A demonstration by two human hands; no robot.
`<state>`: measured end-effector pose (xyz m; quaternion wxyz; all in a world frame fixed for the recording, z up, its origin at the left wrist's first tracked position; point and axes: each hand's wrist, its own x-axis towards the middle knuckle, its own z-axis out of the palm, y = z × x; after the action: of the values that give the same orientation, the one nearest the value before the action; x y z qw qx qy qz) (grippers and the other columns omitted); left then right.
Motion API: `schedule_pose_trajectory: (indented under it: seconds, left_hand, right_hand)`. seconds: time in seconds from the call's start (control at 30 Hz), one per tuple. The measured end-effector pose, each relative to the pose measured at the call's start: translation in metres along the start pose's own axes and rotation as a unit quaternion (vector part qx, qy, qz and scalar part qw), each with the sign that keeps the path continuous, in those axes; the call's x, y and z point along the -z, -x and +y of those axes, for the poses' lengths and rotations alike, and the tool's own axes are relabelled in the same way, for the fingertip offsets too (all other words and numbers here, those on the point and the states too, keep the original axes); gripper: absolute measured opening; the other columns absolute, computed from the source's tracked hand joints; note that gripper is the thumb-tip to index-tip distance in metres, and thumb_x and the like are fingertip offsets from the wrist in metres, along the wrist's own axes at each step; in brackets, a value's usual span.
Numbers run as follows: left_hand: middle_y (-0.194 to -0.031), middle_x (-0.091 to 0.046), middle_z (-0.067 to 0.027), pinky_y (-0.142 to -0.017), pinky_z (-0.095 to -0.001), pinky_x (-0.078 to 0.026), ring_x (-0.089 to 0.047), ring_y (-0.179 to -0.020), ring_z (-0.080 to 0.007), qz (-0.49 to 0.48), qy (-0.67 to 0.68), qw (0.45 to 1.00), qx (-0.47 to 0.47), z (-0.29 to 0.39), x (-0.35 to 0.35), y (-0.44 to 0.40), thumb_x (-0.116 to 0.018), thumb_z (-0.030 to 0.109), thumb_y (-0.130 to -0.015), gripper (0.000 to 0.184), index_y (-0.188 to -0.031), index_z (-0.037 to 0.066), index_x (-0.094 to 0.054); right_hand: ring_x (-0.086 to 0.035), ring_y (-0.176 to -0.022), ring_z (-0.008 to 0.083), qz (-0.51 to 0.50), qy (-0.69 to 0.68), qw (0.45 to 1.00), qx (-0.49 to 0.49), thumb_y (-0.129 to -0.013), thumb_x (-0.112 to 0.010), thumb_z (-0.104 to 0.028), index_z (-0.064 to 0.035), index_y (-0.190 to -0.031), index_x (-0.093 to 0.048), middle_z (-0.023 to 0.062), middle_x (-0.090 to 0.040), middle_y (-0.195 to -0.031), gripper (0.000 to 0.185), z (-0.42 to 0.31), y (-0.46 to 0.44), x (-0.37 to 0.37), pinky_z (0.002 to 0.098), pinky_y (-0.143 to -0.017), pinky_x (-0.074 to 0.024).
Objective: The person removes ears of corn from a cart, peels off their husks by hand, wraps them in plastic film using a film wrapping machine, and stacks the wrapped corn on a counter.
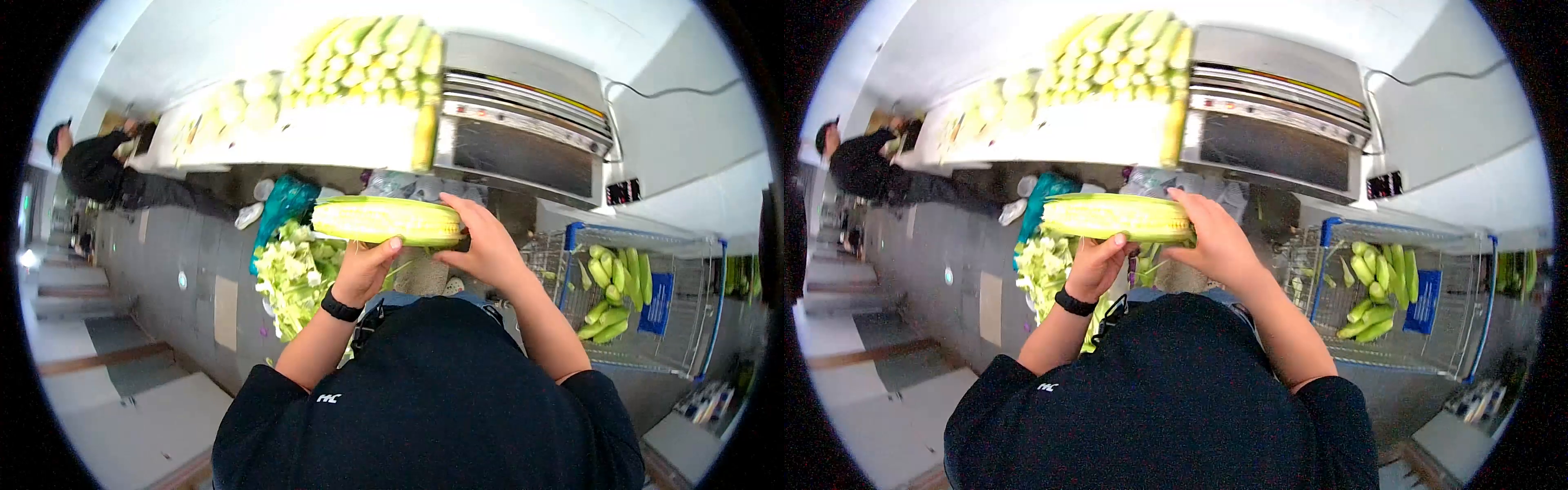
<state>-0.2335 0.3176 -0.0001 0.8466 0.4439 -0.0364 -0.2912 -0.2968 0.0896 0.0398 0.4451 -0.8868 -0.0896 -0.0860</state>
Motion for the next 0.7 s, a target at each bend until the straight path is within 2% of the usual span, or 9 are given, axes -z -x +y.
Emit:
schedule_pose_trajectory:
  seconds: [0.1,0.23,0.27,0.37,0.47,0.53,0.6,0.63,0.7]
  left_hand:
    - [-0.135,-0.056,-0.0107,-0.107,-0.0444,-0.045,-0.055,-0.126,-0.0270,-0.076,-0.008,0.997,0.033,-0.010,-0.028,-0.038,-0.071,0.000,-0.085,0.058,-0.138,0.007,-0.047]
    - [-0.139,-0.051,-0.0120,-0.108,-0.0425,-0.043,-0.053,-0.127,-0.0256,-0.109,-0.133,0.985,0.011,-0.004,-0.047,-0.087,-0.074,-0.008,-0.078,0.090,-0.152,0.004,-0.024]
    - [-0.136,-0.052,-0.0094,-0.102,-0.0361,-0.046,-0.055,-0.122,-0.0218,-0.087,-0.119,0.989,0.015,0.000,-0.053,-0.099,-0.072,-0.010,-0.077,0.089,-0.151,0.006,-0.027]
    - [-0.131,-0.055,-0.0109,-0.091,-0.0338,-0.054,-0.061,-0.113,-0.0219,-0.121,-0.197,0.972,0.042,0.017,-0.063,-0.140,-0.071,-0.012,-0.076,0.092,-0.152,0.013,-0.027]
    - [-0.123,-0.059,-0.0088,-0.096,-0.0331,-0.051,-0.062,-0.109,-0.0209,-0.194,-0.303,0.929,0.087,0.027,-0.075,-0.185,-0.072,-0.012,-0.073,0.089,-0.150,0.011,-0.034]
    - [-0.121,-0.060,-0.0077,-0.095,-0.0309,-0.050,-0.061,-0.109,-0.0176,-0.237,-0.330,0.909,0.091,0.026,-0.081,-0.220,-0.075,-0.009,-0.072,0.077,-0.141,0.009,-0.046]
    - [-0.119,-0.061,-0.0068,-0.094,-0.0295,-0.049,-0.060,-0.108,-0.0155,-0.312,-0.482,0.819,-0.026,0.020,-0.084,-0.259,-0.077,-0.005,-0.072,0.064,-0.131,0.006,-0.055]
    - [-0.118,-0.062,-0.0050,-0.094,-0.0290,-0.049,-0.059,-0.108,-0.0134,-0.299,-0.490,0.819,0.003,0.029,-0.105,-0.266,-0.080,0.002,-0.072,0.056,-0.124,0.005,-0.059]
    - [-0.112,-0.064,-0.0068,-0.087,-0.0308,-0.051,-0.062,-0.101,-0.0175,-0.322,-0.561,0.750,-0.138,0.023,-0.117,-0.301,-0.082,0.008,-0.071,0.054,-0.120,0.004,-0.061]
  right_hand:
    - [-0.061,-0.108,0.0315,0.049,-0.001,0.997,-0.057,-0.069,-0.086,-0.017,-0.0069,-0.135,-0.052,0.0141,-0.060,-0.127,0.076,0.026,0.011,0.036,0.0362,-0.086,-0.0524]
    - [-0.064,-0.103,0.0312,0.124,0.056,0.988,-0.074,-0.070,-0.085,-0.015,-0.0047,-0.127,-0.058,0.0129,-0.063,-0.120,0.064,0.046,0.026,0.073,0.0369,-0.084,-0.0528]
    - [-0.064,-0.103,0.0312,0.133,0.057,0.986,-0.081,-0.070,-0.085,-0.015,-0.0047,-0.127,-0.058,0.0129,-0.063,-0.120,0.064,0.053,0.027,0.079,0.0369,-0.084,-0.0528]
    - [-0.065,-0.103,0.0297,0.151,0.050,0.979,-0.127,-0.072,-0.083,-0.014,-0.0052,-0.128,-0.057,0.0138,-0.063,-0.121,0.062,0.070,0.026,0.098,0.0359,-0.085,-0.0528]
    - [-0.062,-0.108,0.0343,0.141,0.054,0.970,-0.190,-0.075,-0.080,-0.020,-0.0041,-0.127,-0.058,0.0148,-0.063,-0.120,0.058,0.077,0.020,0.114,0.0388,-0.090,-0.0514]
    - [-0.063,-0.108,0.0339,0.144,0.067,0.965,-0.207,-0.074,-0.080,-0.017,-0.0050,-0.126,-0.058,0.0143,-0.063,-0.120,0.058,0.080,0.012,0.128,0.0386,-0.091,-0.0515]
    - [-0.063,-0.109,0.0332,0.166,0.084,0.960,-0.211,-0.073,-0.081,-0.014,-0.0051,-0.126,-0.058,0.0145,-0.063,-0.120,0.059,0.089,0.002,0.146,0.0386,-0.092,-0.0512]
    - [-0.062,-0.111,0.0327,0.181,0.121,0.959,-0.183,-0.072,-0.081,-0.011,-0.0048,-0.126,-0.058,0.0149,-0.063,-0.121,0.059,0.098,-0.005,0.154,0.0384,-0.094,-0.0508]
    - [-0.062,-0.112,0.0324,0.192,0.145,0.953,-0.183,-0.072,-0.082,-0.013,-0.0047,-0.126,-0.059,0.0153,-0.063,-0.121,0.059,0.112,-0.018,0.179,0.0378,-0.095,-0.0504]
